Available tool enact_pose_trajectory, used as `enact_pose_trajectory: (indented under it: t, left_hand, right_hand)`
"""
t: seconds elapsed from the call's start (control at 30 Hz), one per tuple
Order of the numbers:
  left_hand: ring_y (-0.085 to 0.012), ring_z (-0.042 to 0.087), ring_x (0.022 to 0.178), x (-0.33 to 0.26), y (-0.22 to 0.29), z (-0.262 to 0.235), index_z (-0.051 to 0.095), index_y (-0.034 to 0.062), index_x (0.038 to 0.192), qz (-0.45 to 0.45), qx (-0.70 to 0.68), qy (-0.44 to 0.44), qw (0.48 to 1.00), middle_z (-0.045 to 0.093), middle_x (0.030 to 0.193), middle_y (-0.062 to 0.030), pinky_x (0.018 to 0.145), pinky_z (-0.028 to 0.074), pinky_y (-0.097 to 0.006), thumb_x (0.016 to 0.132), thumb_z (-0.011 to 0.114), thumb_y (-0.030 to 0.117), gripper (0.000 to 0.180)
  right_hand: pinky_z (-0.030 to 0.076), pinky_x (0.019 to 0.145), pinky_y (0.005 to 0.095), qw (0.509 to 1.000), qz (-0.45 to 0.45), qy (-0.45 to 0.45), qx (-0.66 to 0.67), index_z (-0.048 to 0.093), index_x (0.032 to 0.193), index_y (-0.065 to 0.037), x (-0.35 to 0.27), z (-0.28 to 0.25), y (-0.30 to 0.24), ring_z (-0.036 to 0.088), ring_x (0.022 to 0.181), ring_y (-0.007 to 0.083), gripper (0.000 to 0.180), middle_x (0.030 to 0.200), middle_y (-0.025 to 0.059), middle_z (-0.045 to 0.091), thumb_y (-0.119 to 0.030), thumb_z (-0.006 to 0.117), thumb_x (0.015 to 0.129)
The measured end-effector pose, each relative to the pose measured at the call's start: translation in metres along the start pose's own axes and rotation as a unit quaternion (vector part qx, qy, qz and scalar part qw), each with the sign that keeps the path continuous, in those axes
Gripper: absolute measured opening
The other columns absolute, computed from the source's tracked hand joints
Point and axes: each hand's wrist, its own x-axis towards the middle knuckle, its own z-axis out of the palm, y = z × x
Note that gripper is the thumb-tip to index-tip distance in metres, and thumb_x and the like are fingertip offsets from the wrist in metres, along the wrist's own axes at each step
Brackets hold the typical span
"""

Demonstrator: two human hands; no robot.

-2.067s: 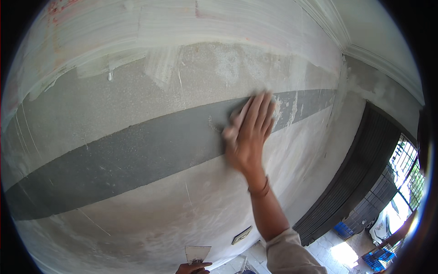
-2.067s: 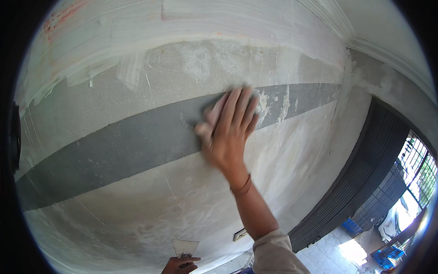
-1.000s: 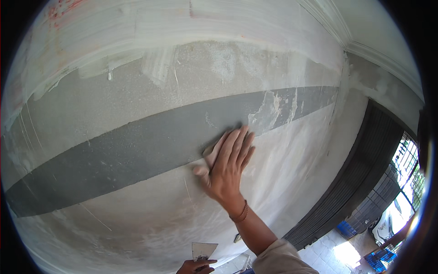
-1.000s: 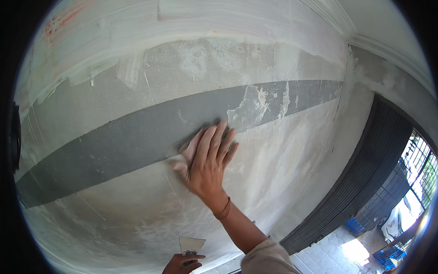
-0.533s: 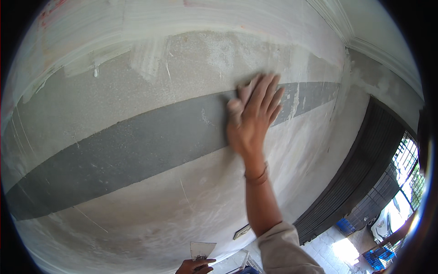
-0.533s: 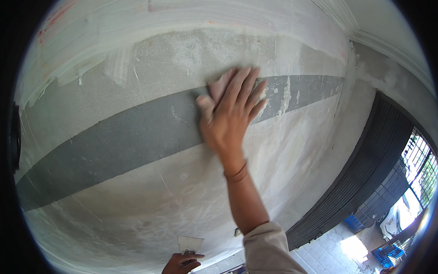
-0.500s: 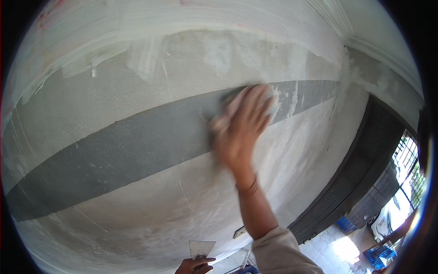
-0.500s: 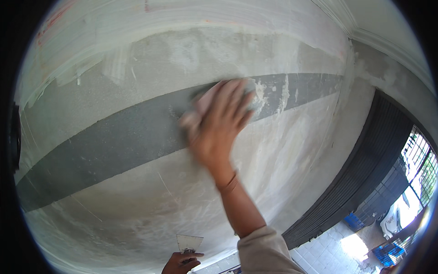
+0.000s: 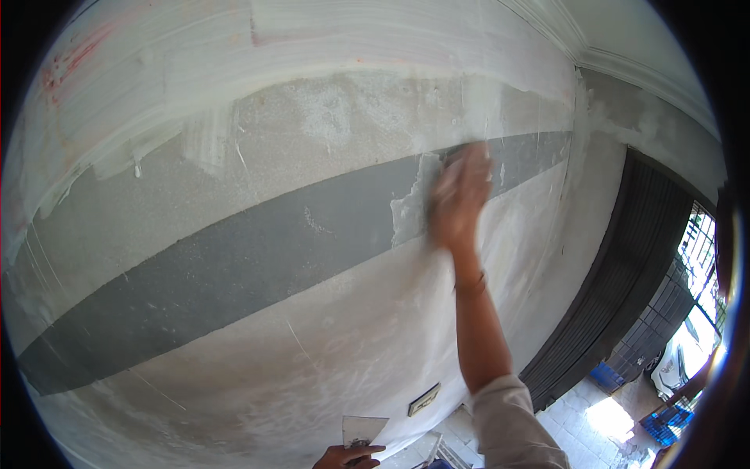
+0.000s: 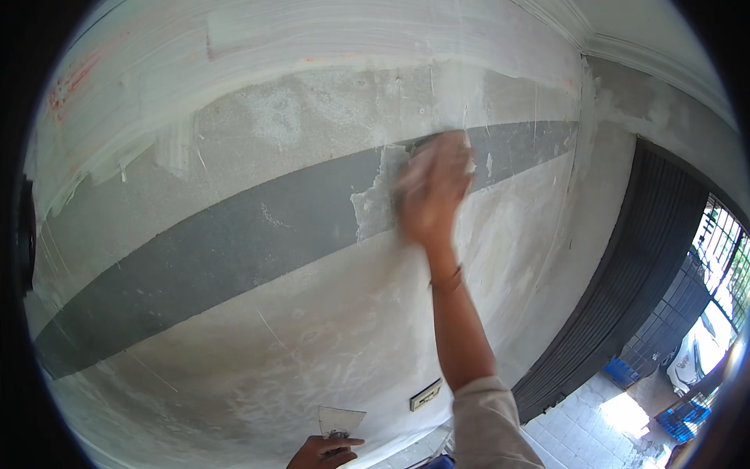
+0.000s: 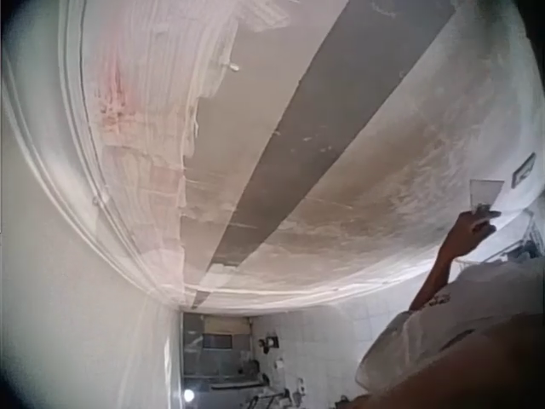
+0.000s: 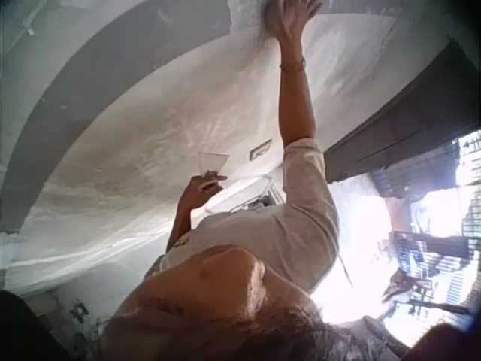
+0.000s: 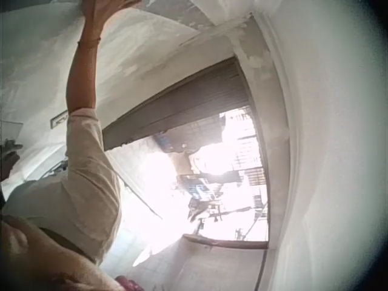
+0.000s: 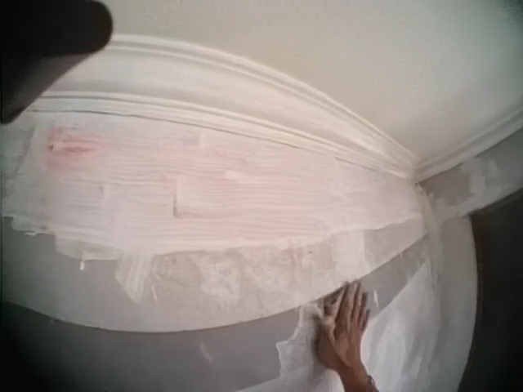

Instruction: Sanding and scraping a wall with sandpaper and a putty knife to prepare the surface.

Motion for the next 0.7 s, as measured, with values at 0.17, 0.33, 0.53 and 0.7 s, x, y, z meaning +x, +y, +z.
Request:
enact_pose_trajectory:
  t: [0.17, 0.33, 0.53, 0.7]
  left_hand:
    - [-0.0289, 0.055, 0.063, 0.005, -0.008, -0.004, 0.066, 0.0053, 0.103, -0.080, -0.033, -0.038, 0.996, 0.059, 0.072, -0.0170, 0.064, 0.044, -0.033, 0.080, 0.066, 0.013, 0.024]
    - [-0.0263, 0.052, 0.057, -0.002, -0.013, -0.001, 0.065, 0.0039, 0.103, 0.016, 0.019, 0.002, 1.000, 0.055, 0.067, -0.0147, 0.057, 0.044, -0.033, 0.080, 0.067, 0.014, 0.025]
    - [-0.0162, 0.044, 0.051, 0.016, -0.006, -0.004, 0.065, 0.0049, 0.104, -0.055, -0.044, -0.021, 0.997, 0.046, 0.059, -0.0077, 0.053, 0.040, -0.029, 0.082, 0.064, 0.012, 0.023]
    - [-0.0096, 0.040, 0.046, 0.010, -0.018, 0.002, 0.066, 0.0077, 0.107, -0.120, -0.085, -0.045, 0.988, 0.045, 0.055, -0.0015, 0.047, 0.036, -0.027, 0.083, 0.063, 0.009, 0.024]
  right_hand:
    - [0.007, 0.110, 0.0537, 0.995, 0.081, 0.052, 0.004, 0.035, 0.137, -0.003, 0.021, 0.019, -0.008, 0.013, 0.136, 0.0423, 0.063, 0.145, 0.0213, 0.026, -0.046, 0.045, 0.091]
    - [0.003, 0.109, 0.0540, 0.997, 0.015, 0.020, 0.078, 0.029, 0.140, -0.003, 0.020, 0.014, -0.027, 0.009, 0.138, 0.0408, 0.070, 0.149, 0.0185, 0.019, -0.042, 0.049, 0.085]
    - [0.000, 0.109, 0.0534, 0.997, 0.056, 0.022, 0.040, 0.023, 0.141, 0.001, 0.018, 0.011, 0.001, 0.005, 0.138, 0.0421, 0.073, 0.148, 0.0222, 0.017, -0.036, 0.050, 0.085]
    - [0.006, 0.107, 0.0580, 0.968, 0.246, 0.034, -0.040, 0.015, 0.144, -0.002, -0.014, 0.005, 0.067, 0.006, 0.137, 0.0446, 0.076, 0.149, 0.0227, 0.012, -0.040, 0.048, 0.086]
